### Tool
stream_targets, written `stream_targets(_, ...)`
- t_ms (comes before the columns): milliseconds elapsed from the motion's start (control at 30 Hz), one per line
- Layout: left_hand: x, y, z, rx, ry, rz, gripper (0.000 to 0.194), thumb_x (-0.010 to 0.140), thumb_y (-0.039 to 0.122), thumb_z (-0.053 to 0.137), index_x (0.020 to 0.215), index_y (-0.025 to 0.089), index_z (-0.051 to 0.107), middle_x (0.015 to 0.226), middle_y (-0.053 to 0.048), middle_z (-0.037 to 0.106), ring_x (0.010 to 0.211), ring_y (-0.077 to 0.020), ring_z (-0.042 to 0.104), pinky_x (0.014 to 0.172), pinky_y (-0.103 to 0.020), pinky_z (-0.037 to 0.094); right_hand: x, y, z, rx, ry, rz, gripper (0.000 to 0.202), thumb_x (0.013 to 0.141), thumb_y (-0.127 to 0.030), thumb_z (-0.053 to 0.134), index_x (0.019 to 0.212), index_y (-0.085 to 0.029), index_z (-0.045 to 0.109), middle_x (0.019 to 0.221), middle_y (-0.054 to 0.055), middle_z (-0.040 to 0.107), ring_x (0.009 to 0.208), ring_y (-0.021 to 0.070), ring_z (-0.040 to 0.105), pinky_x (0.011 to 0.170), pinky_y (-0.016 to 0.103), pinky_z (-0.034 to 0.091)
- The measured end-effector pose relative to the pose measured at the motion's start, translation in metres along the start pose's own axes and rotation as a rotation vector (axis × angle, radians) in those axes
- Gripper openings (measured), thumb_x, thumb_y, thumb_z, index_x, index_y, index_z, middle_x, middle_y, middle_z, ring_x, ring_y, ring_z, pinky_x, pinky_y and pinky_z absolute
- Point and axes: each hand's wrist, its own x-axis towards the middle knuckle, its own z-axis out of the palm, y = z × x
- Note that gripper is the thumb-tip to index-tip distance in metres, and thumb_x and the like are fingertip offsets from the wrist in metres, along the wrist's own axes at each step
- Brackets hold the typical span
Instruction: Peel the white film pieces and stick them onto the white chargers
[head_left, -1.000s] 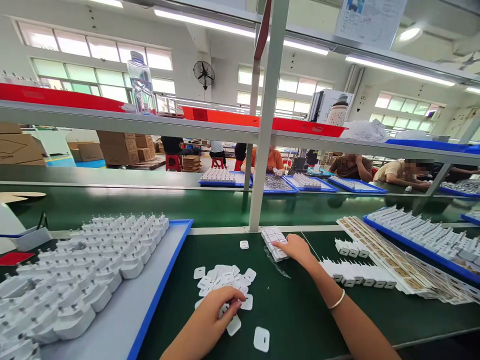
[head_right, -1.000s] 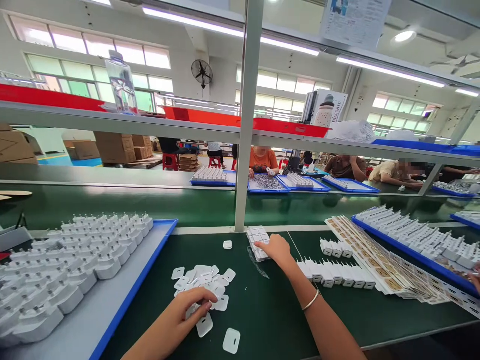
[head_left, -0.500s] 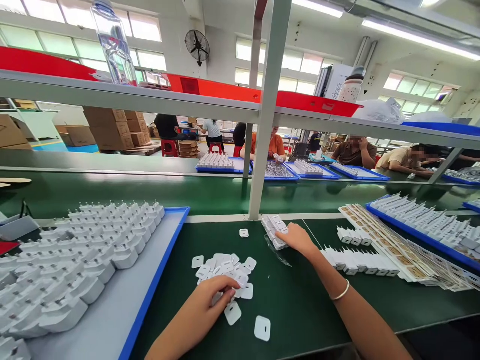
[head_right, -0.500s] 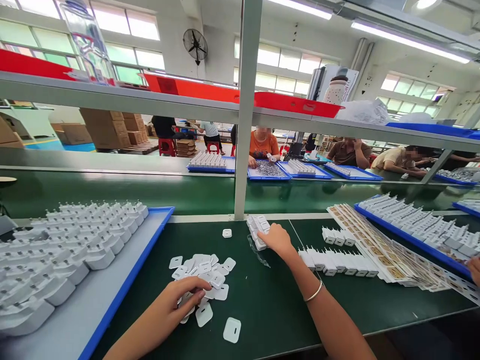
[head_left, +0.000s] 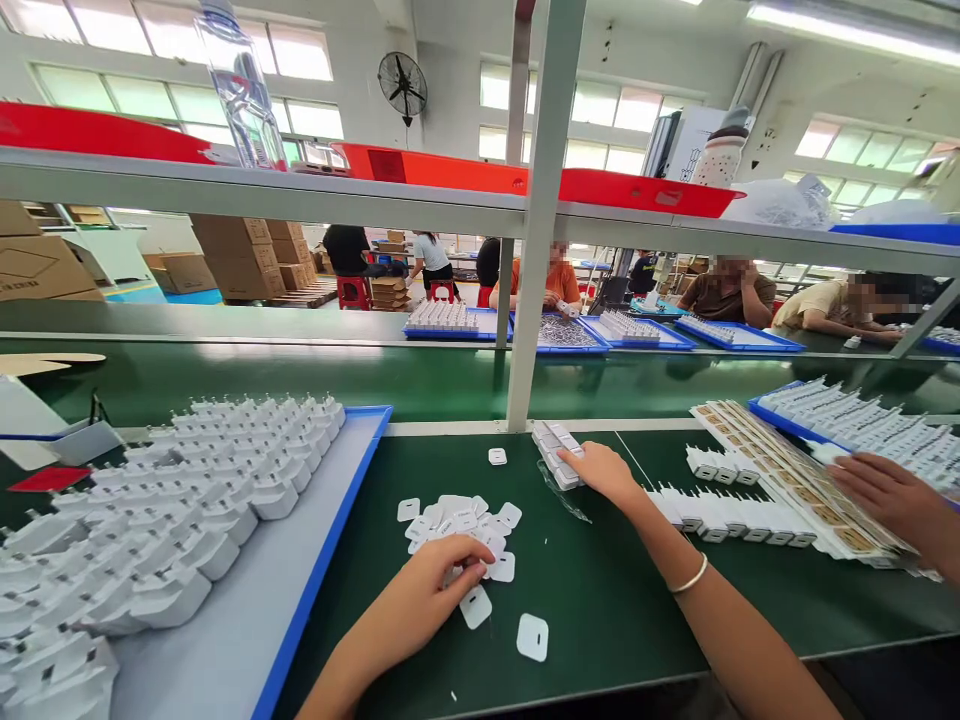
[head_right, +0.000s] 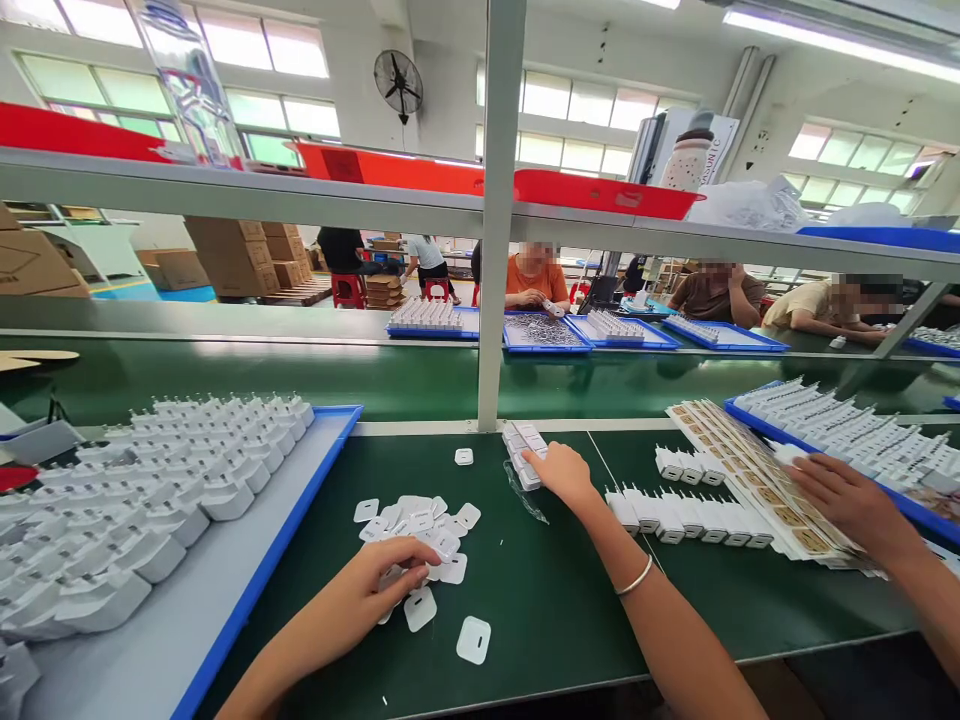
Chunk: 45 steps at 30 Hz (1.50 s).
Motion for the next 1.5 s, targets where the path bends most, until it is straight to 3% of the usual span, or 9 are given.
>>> stream_targets(267,0.000,-0.004,0.001,0.011,-0.013,0.004,0.035,0.094,0.047,0.041,0.102,0.025,0.067,0.110,-0.003,0.066,0.103,-0.0214,0.058,0.092,-0.031,0.045,-0.001,-0.001,0.011,0.004,0.020,-0.005,0.062,0.083,-0.053,0.060,0.123,-0.006,0.052,0.129,0.024,0.056,0.122,0.0358,0.051,0.089,0.035,0.043)
stream_targets(667,-0.001,0.000,0.001,0.005,-0.023,0.005,0.032,0.095,0.043,0.041,0.102,0.024,0.067,0.106,-0.002,0.067,0.095,-0.0194,0.059,0.084,-0.030,0.045,0.005,0.003,0.011,0.029,0.012,-0.005,0.052,0.088,-0.050,0.056,0.115,-0.006,0.057,0.122,0.023,0.060,0.115,0.0325,0.057,0.086,0.035,0.044)
stream_targets(800,0.000,-0.001,0.001,0.006,-0.029,0.014,0.033,0.095,0.044,0.042,0.102,0.024,0.067,0.103,-0.002,0.067,0.091,-0.0189,0.058,0.082,-0.029,0.045,0.006,0.004,0.011,0.030,0.005,0.003,0.046,0.091,-0.049,0.054,0.113,-0.009,0.059,0.117,0.016,0.063,0.105,0.0256,0.061,0.085,0.038,0.047)
stream_targets(1033,0.002,-0.003,0.001,0.012,-0.053,0.003,0.032,0.094,0.044,0.044,0.104,0.025,0.067,0.107,-0.002,0.067,0.093,-0.0193,0.058,0.086,-0.030,0.044,0.008,0.007,0.011,0.026,0.010,-0.015,0.038,0.092,-0.046,0.055,0.110,-0.013,0.060,0.111,0.010,0.064,0.098,0.0225,0.062,0.084,0.040,0.049)
stream_targets(1133,0.002,-0.006,0.001,0.013,-0.048,0.001,0.031,0.094,0.045,0.044,0.104,0.025,0.066,0.107,-0.002,0.067,0.093,-0.0195,0.058,0.086,-0.030,0.045,0.007,0.009,0.009,0.037,0.013,-0.028,0.041,0.092,-0.049,0.051,0.107,-0.011,0.061,0.108,0.014,0.067,0.096,0.0250,0.064,0.076,0.034,0.048)
stream_targets(1267,0.001,-0.008,0.002,0.005,-0.042,0.002,0.031,0.094,0.044,0.044,0.104,0.025,0.066,0.107,-0.002,0.067,0.094,-0.0193,0.058,0.085,-0.029,0.045,0.004,0.008,0.009,0.040,0.027,-0.049,0.053,0.083,-0.055,0.059,0.108,-0.008,0.060,0.110,0.020,0.067,0.100,0.0313,0.065,0.067,0.029,0.043)
stream_targets(1500,0.002,-0.007,0.002,-0.003,-0.022,0.006,0.032,0.094,0.044,0.044,0.104,0.024,0.067,0.105,-0.002,0.067,0.093,-0.0193,0.060,0.083,-0.030,0.047,0.003,0.007,0.007,0.026,0.039,-0.070,0.042,0.083,-0.044,0.058,0.103,-0.007,0.061,0.108,0.021,0.067,0.099,0.0328,0.064,0.067,0.030,0.041)
